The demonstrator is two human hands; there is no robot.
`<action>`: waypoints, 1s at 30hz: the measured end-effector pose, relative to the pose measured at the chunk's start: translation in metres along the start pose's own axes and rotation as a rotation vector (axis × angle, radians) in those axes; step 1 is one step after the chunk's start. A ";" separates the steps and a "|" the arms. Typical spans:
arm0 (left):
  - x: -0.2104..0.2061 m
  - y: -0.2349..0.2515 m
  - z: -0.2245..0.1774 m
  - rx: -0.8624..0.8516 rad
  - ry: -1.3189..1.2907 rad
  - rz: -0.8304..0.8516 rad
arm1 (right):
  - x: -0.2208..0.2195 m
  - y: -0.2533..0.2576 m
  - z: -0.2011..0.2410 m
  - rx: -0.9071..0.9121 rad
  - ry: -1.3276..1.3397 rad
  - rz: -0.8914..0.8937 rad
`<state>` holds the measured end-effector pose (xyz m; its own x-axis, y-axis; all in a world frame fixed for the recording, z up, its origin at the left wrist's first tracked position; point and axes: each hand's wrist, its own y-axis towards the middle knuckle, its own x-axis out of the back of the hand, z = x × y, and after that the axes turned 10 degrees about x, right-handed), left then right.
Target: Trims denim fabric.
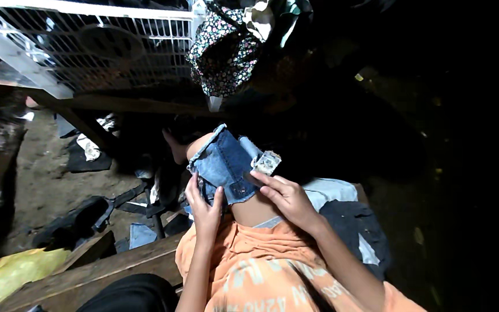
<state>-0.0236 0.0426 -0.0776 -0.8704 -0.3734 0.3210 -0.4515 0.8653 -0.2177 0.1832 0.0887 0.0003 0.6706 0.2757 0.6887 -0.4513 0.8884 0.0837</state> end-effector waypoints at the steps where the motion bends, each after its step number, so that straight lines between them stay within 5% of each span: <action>1: 0.001 -0.010 -0.006 0.011 -0.060 -0.023 | 0.000 -0.002 -0.002 -0.009 0.021 0.022; 6: 0.005 -0.066 -0.062 0.648 -0.538 0.381 | 0.008 -0.009 -0.013 -0.029 0.378 0.028; 8: -0.001 -0.066 -0.064 0.783 -0.689 0.334 | 0.014 -0.010 -0.011 -0.053 0.588 0.041; 11: -0.017 -0.062 -0.071 0.899 -0.891 0.137 | 0.020 -0.022 -0.013 -0.144 0.565 0.011; 16: -0.031 -0.058 -0.078 0.960 -1.035 0.050 | 0.009 -0.025 -0.012 -0.264 0.353 -0.210; 20: -0.040 -0.052 -0.076 0.844 -1.111 0.109 | -0.002 -0.006 -0.010 -0.186 0.349 -0.302; 24: -0.052 -0.045 -0.078 0.680 -0.957 -0.049 | -0.014 0.007 -0.004 -0.004 0.253 -0.459; 30: -0.052 -0.047 -0.073 0.594 -0.929 -0.040 | -0.008 -0.007 0.014 0.137 0.076 -0.146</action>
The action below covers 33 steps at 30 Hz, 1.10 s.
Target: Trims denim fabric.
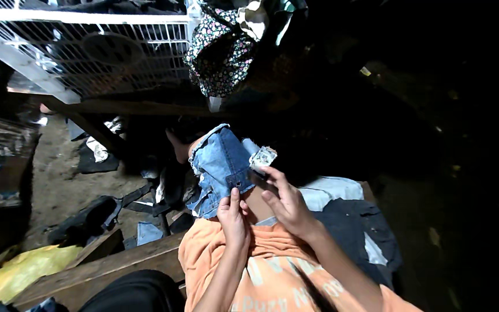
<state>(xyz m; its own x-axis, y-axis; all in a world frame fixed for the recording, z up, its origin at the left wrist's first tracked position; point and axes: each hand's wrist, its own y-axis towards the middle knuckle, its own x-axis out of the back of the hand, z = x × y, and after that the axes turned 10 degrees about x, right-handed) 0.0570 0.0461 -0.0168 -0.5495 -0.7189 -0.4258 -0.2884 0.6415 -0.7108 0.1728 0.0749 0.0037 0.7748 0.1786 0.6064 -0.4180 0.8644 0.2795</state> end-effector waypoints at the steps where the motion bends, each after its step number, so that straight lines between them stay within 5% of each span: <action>1: 0.002 0.000 0.002 -0.022 0.015 0.011 | 0.001 0.002 0.002 -0.003 -0.035 0.089; 6: 0.011 0.000 0.007 -0.166 0.075 0.081 | -0.001 0.018 0.014 0.018 -0.123 0.363; 15: 0.010 -0.002 0.005 -0.181 0.073 0.089 | -0.005 0.017 -0.008 0.030 -0.150 0.057; 21: 0.013 -0.002 0.006 -0.181 0.050 0.138 | 0.002 0.015 -0.003 0.084 -0.033 0.273; 27: 0.011 -0.004 0.003 -0.199 0.082 0.113 | -0.006 0.014 -0.012 0.015 -0.033 0.056; 33: 0.014 -0.006 0.003 -0.182 0.075 0.174 | -0.001 0.012 -0.007 0.034 0.008 0.286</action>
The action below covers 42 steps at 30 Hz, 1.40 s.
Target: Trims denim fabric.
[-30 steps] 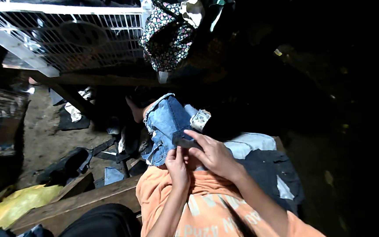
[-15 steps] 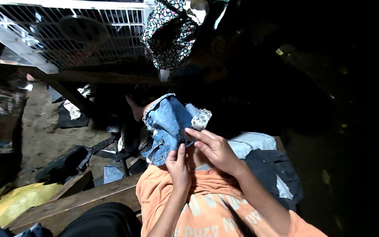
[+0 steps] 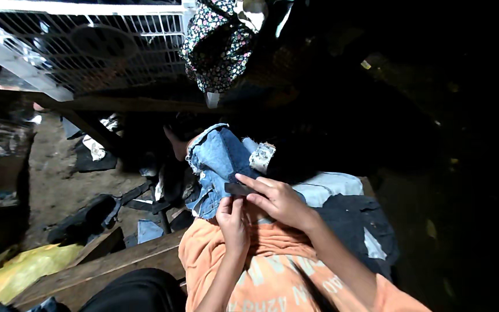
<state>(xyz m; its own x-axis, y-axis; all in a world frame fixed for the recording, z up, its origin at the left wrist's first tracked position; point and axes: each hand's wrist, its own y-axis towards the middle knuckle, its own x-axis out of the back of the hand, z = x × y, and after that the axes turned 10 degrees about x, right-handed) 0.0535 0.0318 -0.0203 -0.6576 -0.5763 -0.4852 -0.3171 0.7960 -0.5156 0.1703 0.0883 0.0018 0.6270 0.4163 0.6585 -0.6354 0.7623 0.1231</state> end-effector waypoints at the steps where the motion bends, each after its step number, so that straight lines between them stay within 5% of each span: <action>1: 0.000 0.000 0.000 0.004 -0.001 -0.002 | -0.002 0.000 -0.002 0.012 -0.034 -0.026; 11: -0.003 0.002 -0.004 -0.011 -0.027 -0.041 | -0.009 -0.015 -0.019 -0.125 0.390 -0.642; 18: 0.010 -0.004 0.001 -0.229 0.048 0.023 | -0.009 0.022 -0.013 -0.055 0.273 -0.521; 24: -0.026 0.022 -0.017 0.115 0.151 -0.059 | 0.007 0.020 -0.014 0.104 0.397 -0.369; 27: -0.033 0.023 -0.022 0.136 0.174 -0.075 | 0.010 0.013 -0.017 -0.036 0.486 -0.410; 31: -0.037 0.015 -0.012 0.043 0.208 -0.127 | 0.000 -0.006 -0.024 -0.094 0.169 -0.535; 42: -0.042 0.001 -0.002 0.141 0.154 -0.031 | -0.008 -0.030 0.024 -0.342 -0.175 -0.267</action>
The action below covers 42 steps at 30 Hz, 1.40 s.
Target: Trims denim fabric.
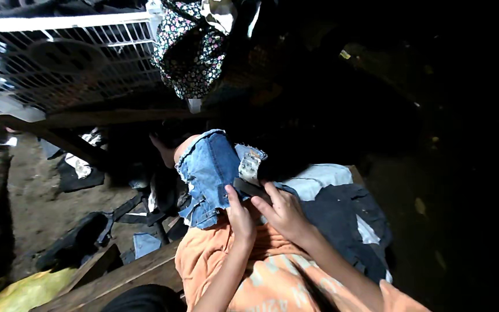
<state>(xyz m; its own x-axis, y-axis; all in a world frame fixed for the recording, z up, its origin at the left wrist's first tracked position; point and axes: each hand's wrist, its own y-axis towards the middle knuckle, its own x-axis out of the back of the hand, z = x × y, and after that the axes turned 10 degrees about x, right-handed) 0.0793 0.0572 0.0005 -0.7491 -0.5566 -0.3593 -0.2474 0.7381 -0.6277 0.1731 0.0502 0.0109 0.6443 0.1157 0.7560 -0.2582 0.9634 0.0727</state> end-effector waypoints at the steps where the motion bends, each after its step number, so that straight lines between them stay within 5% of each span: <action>1: -0.001 -0.002 0.000 -0.005 0.000 -0.008 | 0.000 0.001 0.002 -0.035 0.046 0.026; 12: -0.002 -0.013 0.015 0.001 0.002 0.048 | -0.031 0.033 0.011 -0.204 0.897 -0.294; 17: 0.002 0.004 0.006 -0.007 -0.208 0.029 | 0.001 0.046 -0.003 -0.494 1.205 0.136; 22: 0.010 0.012 0.004 -0.047 -0.124 0.080 | 0.013 0.054 -0.012 -0.452 1.261 0.309; 26: 0.006 0.017 -0.007 0.015 -0.069 0.078 | 0.015 0.048 -0.009 -0.341 1.109 0.214; 32: 0.010 0.015 -0.001 0.004 0.101 0.070 | 0.004 0.022 -0.012 -0.153 0.337 0.097; 42: 0.020 0.014 0.019 -0.296 0.345 0.072 | -0.023 0.025 -0.015 -0.005 0.194 -0.236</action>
<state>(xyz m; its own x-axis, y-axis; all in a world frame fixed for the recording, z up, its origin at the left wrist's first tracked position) 0.0725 0.0491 -0.0283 -0.9191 -0.3775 -0.1127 -0.3144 0.8753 -0.3674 0.1620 0.0754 -0.0145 0.8118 -0.0675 0.5800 -0.0820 0.9703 0.2278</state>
